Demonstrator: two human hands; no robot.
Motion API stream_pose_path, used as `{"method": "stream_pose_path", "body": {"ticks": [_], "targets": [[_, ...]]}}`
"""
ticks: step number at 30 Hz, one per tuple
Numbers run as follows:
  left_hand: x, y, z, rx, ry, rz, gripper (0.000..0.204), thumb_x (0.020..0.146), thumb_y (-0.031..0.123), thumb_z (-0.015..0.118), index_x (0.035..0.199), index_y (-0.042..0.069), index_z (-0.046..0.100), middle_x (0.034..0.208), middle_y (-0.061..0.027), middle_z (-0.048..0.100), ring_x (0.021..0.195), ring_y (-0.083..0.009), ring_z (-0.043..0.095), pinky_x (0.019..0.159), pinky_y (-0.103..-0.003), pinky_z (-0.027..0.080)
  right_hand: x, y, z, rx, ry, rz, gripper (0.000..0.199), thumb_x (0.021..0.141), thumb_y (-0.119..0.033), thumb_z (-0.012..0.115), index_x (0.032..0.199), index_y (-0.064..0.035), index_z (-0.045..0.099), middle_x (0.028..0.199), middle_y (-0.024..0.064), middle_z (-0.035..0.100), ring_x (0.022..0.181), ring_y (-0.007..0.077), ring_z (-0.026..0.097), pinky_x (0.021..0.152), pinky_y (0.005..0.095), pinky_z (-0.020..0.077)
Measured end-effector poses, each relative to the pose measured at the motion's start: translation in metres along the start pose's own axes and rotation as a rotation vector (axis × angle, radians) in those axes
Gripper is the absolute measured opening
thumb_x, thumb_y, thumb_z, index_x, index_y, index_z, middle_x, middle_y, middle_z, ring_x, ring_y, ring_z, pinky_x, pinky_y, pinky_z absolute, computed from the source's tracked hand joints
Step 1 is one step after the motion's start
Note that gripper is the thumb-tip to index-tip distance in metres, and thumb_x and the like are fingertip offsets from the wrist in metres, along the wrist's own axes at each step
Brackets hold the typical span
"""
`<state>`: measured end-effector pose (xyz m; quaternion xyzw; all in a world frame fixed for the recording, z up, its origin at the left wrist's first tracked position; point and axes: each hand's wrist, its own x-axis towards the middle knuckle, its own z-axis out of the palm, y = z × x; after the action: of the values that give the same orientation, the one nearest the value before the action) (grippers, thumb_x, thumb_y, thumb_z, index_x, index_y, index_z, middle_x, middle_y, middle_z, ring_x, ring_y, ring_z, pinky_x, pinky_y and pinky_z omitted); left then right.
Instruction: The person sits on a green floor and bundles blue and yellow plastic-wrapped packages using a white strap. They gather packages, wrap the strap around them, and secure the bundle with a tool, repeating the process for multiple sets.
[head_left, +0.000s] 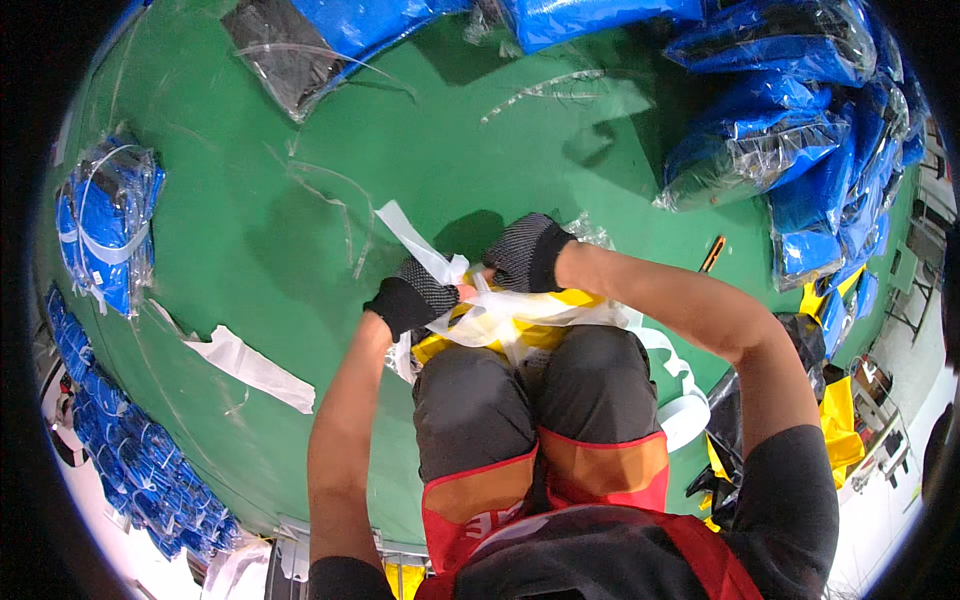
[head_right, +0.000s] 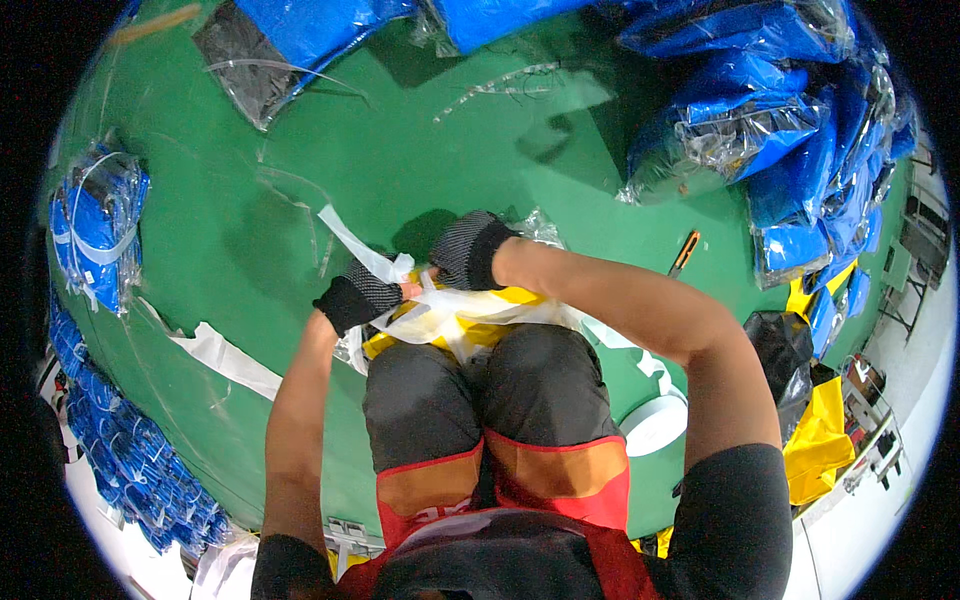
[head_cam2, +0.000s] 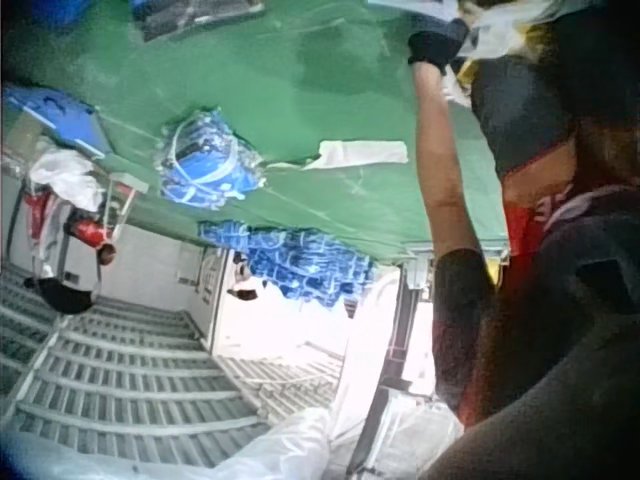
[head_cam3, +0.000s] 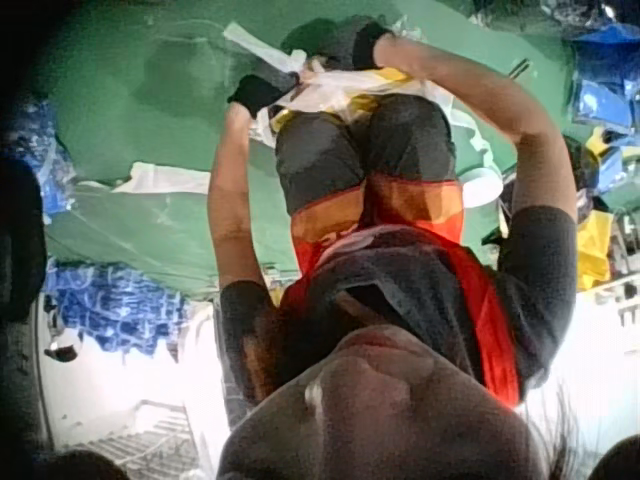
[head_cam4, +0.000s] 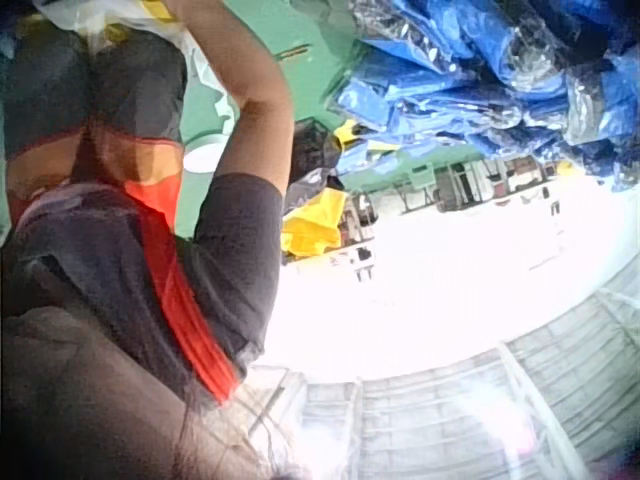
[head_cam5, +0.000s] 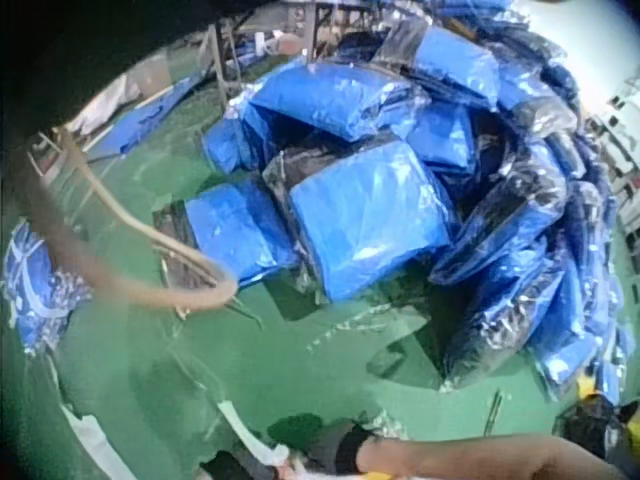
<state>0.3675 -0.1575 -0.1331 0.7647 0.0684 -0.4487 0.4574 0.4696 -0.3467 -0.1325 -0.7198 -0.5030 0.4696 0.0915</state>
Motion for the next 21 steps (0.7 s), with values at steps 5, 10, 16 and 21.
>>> {"method": "stream_pose_path", "body": {"ticks": [5,10,16,21], "targets": [[-0.006,-0.010,-0.019,-0.277,-0.146,-0.010,0.033,0.078,0.035,0.064,0.088,0.004,0.059,0.072,-0.0123,0.059,0.069,-0.0231,0.058,0.064,-0.035,0.046,0.011,-0.010,-0.003,-0.125,0.042,0.019,0.035,0.081,-0.038,0.049,0.082,-0.0082,0.068,0.084,0.0179,0.065,0.078,0.0314,0.064,0.067,0.0420,0.0496],[-0.007,-0.010,0.008,0.254,0.198,0.038,0.027,0.081,0.035,0.054,0.091,0.011,0.058,0.079,-0.0150,0.061,0.074,-0.0326,0.059,0.062,-0.043,0.046,0.010,0.001,0.001,0.375,0.020,0.199,0.050,0.078,-0.053,0.050,0.076,-0.0058,0.067,0.072,0.0182,0.063,0.068,0.0349,0.062,0.062,0.0412,0.0491],[-0.001,0.009,0.014,0.303,0.393,0.220,0.037,0.078,0.038,0.061,0.092,0.004,0.061,0.076,-0.0165,0.061,0.070,-0.0332,0.059,0.059,-0.039,0.044,0.022,0.026,0.016,0.614,-0.178,0.231,0.062,0.065,-0.063,0.061,0.086,-0.0050,0.066,0.085,0.0177,0.064,0.079,0.0307,0.061,0.071,0.0377,0.0480],[0.013,-0.017,0.012,0.396,0.441,0.363,0.020,0.074,0.026,0.059,0.083,0.009,0.064,0.073,-0.0149,0.061,0.068,-0.0341,0.059,0.059,-0.042,0.047,0.012,0.020,0.006,0.608,-0.086,0.227,0.062,0.061,-0.064,0.064,0.080,-0.0051,0.067,0.077,0.0161,0.064,0.072,0.0284,0.060,0.068,0.0365,0.0476]]}}
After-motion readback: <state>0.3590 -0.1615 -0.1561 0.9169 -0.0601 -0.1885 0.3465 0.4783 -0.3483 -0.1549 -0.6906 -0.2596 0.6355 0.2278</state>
